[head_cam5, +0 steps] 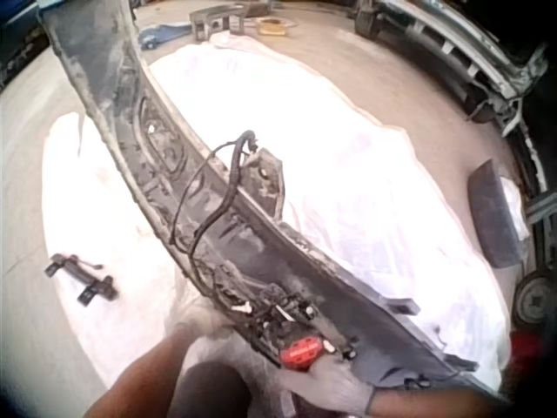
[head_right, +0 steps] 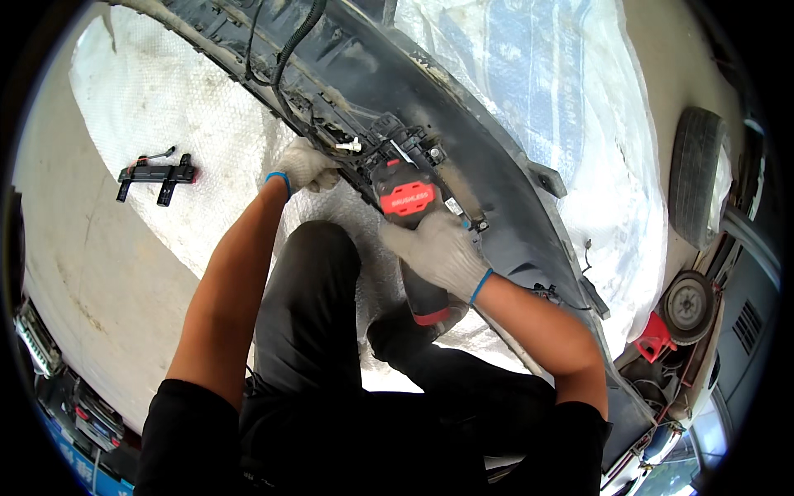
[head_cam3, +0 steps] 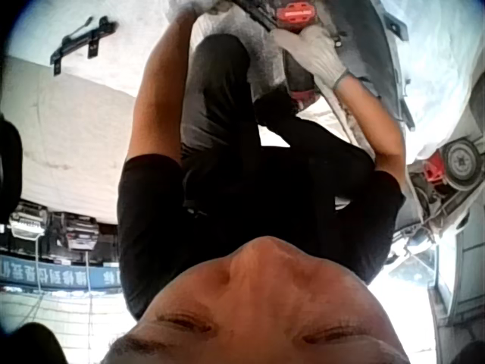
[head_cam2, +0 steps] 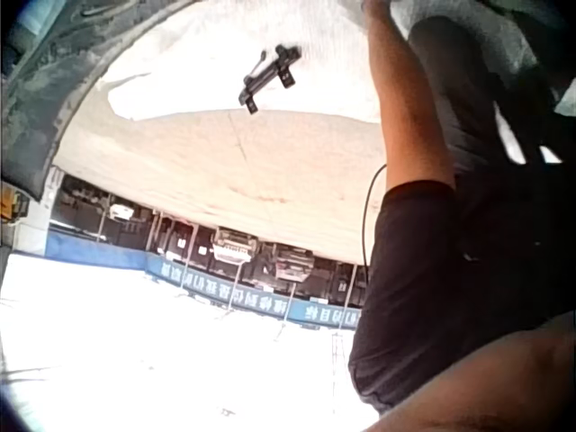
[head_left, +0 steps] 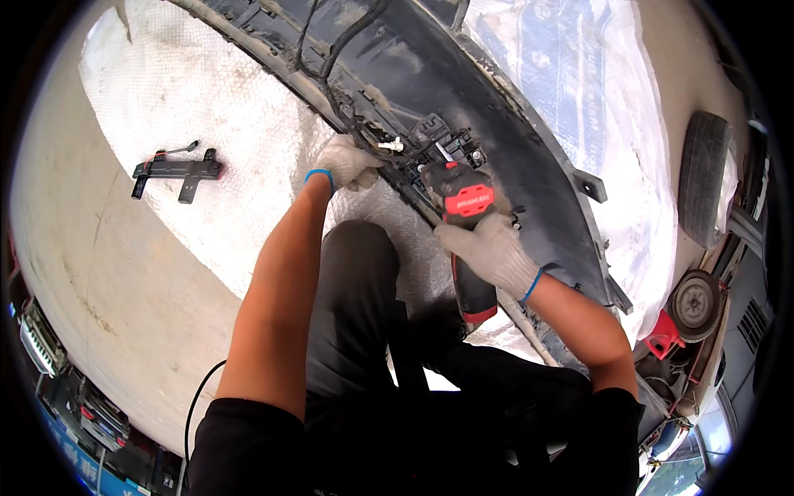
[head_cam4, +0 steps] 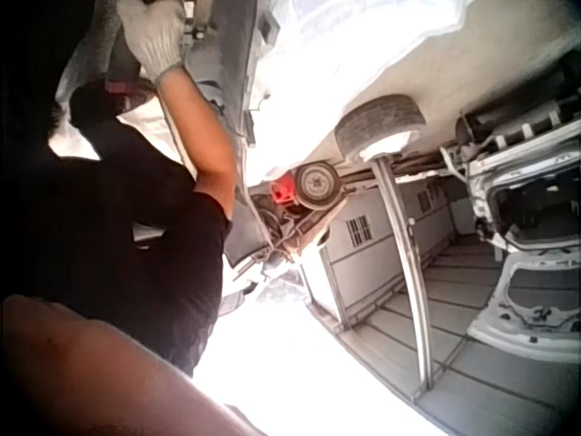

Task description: The person kneels on the floor and uses a power drill to remove screws from the back of a car bumper. They then disconnect wiring harnesses and remove a license plate light assembly and a chrome trim piece.

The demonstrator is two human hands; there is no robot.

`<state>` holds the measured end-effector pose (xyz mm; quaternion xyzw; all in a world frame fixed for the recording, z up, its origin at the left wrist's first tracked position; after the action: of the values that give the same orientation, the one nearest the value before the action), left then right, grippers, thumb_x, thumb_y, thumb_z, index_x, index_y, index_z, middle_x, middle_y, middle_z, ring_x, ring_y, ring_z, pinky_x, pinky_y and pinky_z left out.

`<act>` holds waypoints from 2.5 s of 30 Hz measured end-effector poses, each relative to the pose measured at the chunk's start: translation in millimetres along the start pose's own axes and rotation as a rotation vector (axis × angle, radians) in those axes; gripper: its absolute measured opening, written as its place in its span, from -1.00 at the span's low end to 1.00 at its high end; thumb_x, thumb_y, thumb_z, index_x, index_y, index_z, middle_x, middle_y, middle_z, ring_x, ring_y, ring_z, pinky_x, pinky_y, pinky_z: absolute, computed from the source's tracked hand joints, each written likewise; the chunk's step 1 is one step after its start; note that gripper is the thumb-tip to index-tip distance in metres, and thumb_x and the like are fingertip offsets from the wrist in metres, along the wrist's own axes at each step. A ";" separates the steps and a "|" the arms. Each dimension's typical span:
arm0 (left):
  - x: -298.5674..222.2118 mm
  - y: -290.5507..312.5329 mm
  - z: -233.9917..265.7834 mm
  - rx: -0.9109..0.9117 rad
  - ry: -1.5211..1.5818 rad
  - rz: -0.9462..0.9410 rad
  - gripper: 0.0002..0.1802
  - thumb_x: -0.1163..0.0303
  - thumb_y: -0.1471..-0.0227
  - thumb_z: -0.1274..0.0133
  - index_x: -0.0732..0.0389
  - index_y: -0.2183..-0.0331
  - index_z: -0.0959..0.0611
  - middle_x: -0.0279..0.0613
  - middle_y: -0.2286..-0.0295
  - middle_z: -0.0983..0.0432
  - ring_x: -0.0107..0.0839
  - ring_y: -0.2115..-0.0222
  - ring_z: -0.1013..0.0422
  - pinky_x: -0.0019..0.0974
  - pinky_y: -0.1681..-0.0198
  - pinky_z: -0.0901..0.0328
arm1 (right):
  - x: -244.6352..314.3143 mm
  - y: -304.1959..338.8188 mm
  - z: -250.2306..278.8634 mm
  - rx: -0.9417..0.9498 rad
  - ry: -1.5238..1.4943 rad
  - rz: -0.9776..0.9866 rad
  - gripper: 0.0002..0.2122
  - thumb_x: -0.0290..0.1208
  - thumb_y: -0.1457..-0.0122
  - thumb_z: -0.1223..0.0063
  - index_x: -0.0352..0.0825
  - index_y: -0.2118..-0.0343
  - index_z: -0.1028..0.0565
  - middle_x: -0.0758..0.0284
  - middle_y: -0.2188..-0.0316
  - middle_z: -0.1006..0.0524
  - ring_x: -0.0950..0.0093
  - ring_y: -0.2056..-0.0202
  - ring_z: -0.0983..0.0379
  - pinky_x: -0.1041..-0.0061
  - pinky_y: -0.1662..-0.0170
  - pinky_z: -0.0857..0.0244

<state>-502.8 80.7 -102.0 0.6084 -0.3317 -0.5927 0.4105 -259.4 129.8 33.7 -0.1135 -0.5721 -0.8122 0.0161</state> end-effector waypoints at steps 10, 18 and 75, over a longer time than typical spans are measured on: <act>5.0 -8.1 0.2 0.001 -0.007 -0.017 -0.88 0.47 0.03 -0.25 0.30 0.38 -0.70 -0.15 0.58 -0.61 -0.36 0.65 -0.53 -0.29 0.69 -0.37 | 31.5 12.8 -4.4 -0.067 0.352 0.314 -0.51 0.11 -0.23 0.00 -0.18 -0.04 -0.53 -0.08 0.09 -0.52 0.02 0.15 -0.56 0.18 0.04 -0.45; 4.7 -9.0 0.2 0.001 -0.021 -0.028 -0.87 0.43 -0.01 -0.24 0.30 0.38 -0.70 -0.14 0.58 -0.62 -0.39 0.65 -0.55 -0.32 0.70 -0.38 | 33.9 22.8 -1.2 -0.232 0.285 0.399 -0.27 0.12 -0.17 -0.11 -0.46 -0.18 -0.34 -0.12 -0.01 -0.46 0.06 0.07 -0.55 0.28 0.00 -0.44; 10.0 -13.2 -0.4 -0.008 0.045 -0.054 -0.87 0.47 0.05 -0.25 0.35 0.46 -0.67 -0.15 0.62 -0.56 -0.38 0.70 -0.45 -0.33 0.71 -0.30 | -58.5 23.7 55.9 -0.286 -0.195 0.230 -0.63 -0.37 0.02 -0.27 -0.27 0.08 -0.60 0.31 0.28 -0.64 0.53 0.26 -0.55 0.44 0.11 -0.44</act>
<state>-502.7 77.7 -118.3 0.6288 -0.3035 -0.5908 0.4043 -189.4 167.7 61.6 -0.2572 -0.4329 -0.8632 0.0372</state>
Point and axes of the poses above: each hand's wrist, its own y-axis away from the middle knuckle, its own z-axis out of the back of the hand, x = y × z, the point moved 9 cm from there along -y, towards the middle knuckle
